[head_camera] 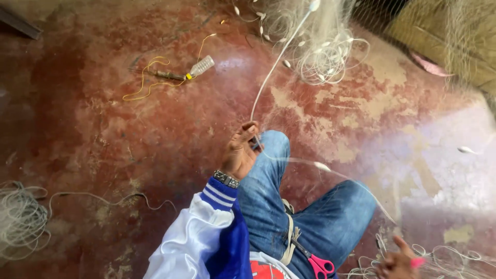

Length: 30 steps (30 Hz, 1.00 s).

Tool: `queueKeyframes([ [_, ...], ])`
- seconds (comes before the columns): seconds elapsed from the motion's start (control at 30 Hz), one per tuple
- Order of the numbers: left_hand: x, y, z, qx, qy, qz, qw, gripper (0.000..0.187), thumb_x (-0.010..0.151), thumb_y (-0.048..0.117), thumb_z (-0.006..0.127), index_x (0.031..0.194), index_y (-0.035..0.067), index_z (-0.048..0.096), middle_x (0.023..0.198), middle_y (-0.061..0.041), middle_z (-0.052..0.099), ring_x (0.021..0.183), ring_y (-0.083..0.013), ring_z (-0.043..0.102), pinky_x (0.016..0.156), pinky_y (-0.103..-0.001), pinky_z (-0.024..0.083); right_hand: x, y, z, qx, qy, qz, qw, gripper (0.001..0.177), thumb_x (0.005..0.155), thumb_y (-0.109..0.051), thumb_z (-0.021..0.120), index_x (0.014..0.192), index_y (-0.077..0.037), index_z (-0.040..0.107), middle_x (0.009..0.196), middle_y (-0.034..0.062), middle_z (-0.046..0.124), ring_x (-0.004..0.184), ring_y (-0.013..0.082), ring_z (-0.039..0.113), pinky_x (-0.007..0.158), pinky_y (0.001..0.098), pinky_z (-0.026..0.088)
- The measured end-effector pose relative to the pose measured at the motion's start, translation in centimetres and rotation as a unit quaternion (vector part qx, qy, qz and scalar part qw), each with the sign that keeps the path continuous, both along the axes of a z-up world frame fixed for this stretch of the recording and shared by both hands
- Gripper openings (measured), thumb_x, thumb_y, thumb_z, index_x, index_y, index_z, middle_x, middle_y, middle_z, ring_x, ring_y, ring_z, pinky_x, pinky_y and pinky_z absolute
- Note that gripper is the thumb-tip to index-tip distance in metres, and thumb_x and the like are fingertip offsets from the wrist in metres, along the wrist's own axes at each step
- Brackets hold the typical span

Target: Repairing and untangling a fine monofilament fishing net using a small tool

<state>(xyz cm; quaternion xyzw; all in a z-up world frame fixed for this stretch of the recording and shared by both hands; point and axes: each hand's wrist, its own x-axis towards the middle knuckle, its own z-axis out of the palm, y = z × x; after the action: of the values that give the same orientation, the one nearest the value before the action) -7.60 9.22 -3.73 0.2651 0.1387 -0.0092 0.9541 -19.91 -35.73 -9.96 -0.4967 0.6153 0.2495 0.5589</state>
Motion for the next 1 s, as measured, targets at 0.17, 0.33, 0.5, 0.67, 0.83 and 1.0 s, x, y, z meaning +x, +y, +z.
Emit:
queueKeyframes([
  [0.17, -0.2, -2.5, 1.5, -0.124, -0.024, -0.056, 0.99, 0.015, 0.085, 0.011, 0.059, 0.1, 0.015, 0.058, 0.081, 0.0, 0.059, 0.072, -0.0137, 0.059, 0.065, -0.028, 0.052, -2.0, 15.8, 5.9, -0.055, -0.408, 0.112, 0.904, 0.039, 0.079, -0.015, 0.036, 0.115, -0.007, 0.05, 0.064, 0.0072, 0.039, 0.045, 0.0158, 0.035, 0.043, 0.0265, 0.029],
  [0.33, -1.6, -7.0, 5.2, -0.229, -0.034, -0.107, 0.967, 0.016, 0.086, 0.005, 0.057, 0.1, 0.013, 0.055, 0.085, -0.003, 0.059, 0.081, -0.0156, 0.058, 0.078, -0.029, 0.052, 0.6, 22.9, 9.8, 0.091, -0.446, 0.267, 0.849, 0.034, 0.089, -0.015, 0.044, 0.115, 0.002, 0.057, 0.087, 0.0117, 0.06, 0.058, 0.0131, 0.048, 0.049, 0.0223, 0.036],
  [0.5, -3.0, -9.5, 6.2, -0.264, -0.028, -0.211, 0.941, 0.015, 0.089, 0.004, 0.05, 0.103, 0.01, 0.049, 0.085, -0.008, 0.062, 0.084, -0.0198, 0.064, 0.078, -0.03, 0.054, 4.0, 23.7, 12.5, 0.41, -0.51, -0.058, 0.754, 0.058, 0.084, -0.034, 0.052, 0.136, -0.015, 0.033, 0.063, -0.0021, 0.037, 0.042, 0.0032, 0.027, 0.034, 0.0145, 0.023],
  [0.67, 1.2, -5.8, 7.3, -0.149, -0.012, -0.121, 0.981, 0.013, 0.079, 0.007, 0.056, 0.088, 0.016, 0.052, 0.078, -0.004, 0.062, 0.073, -0.0169, 0.061, 0.067, -0.032, 0.049, 2.4, 18.7, 13.2, 0.325, -0.639, -0.168, 0.677, 0.016, 0.087, -0.026, 0.057, 0.1, -0.016, 0.057, 0.069, -0.0013, 0.036, 0.05, 0.0077, 0.028, 0.037, 0.0193, 0.021],
  [0.83, 6.9, 0.1, 10.3, -0.157, -0.026, -0.051, 0.986, 0.008, 0.08, 0.016, 0.057, 0.079, 0.008, 0.057, 0.082, -0.008, 0.062, 0.079, -0.0207, 0.06, 0.072, -0.036, 0.049, -0.6, 14.8, 11.3, 0.278, -0.695, -0.131, 0.65, 0.032, 0.096, -0.024, 0.044, 0.069, -0.006, 0.043, 0.068, 0.0012, 0.041, 0.044, 0.0107, 0.033, 0.033, 0.0231, 0.026],
  [1.0, 7.9, 4.1, 15.0, -0.104, -0.208, -0.044, 0.972, 0.014, 0.088, 0.018, 0.054, 0.098, 0.011, 0.061, 0.092, -0.006, 0.063, 0.078, -0.0192, 0.06, 0.07, -0.034, 0.05, -0.7, 13.7, 7.9, 0.427, -0.819, 0.069, 0.378, 0.034, 0.101, -0.01, 0.044, 0.133, 0.001, 0.039, 0.095, 0.0239, 0.042, 0.071, 0.0299, 0.038, 0.055, 0.0428, 0.04],
])
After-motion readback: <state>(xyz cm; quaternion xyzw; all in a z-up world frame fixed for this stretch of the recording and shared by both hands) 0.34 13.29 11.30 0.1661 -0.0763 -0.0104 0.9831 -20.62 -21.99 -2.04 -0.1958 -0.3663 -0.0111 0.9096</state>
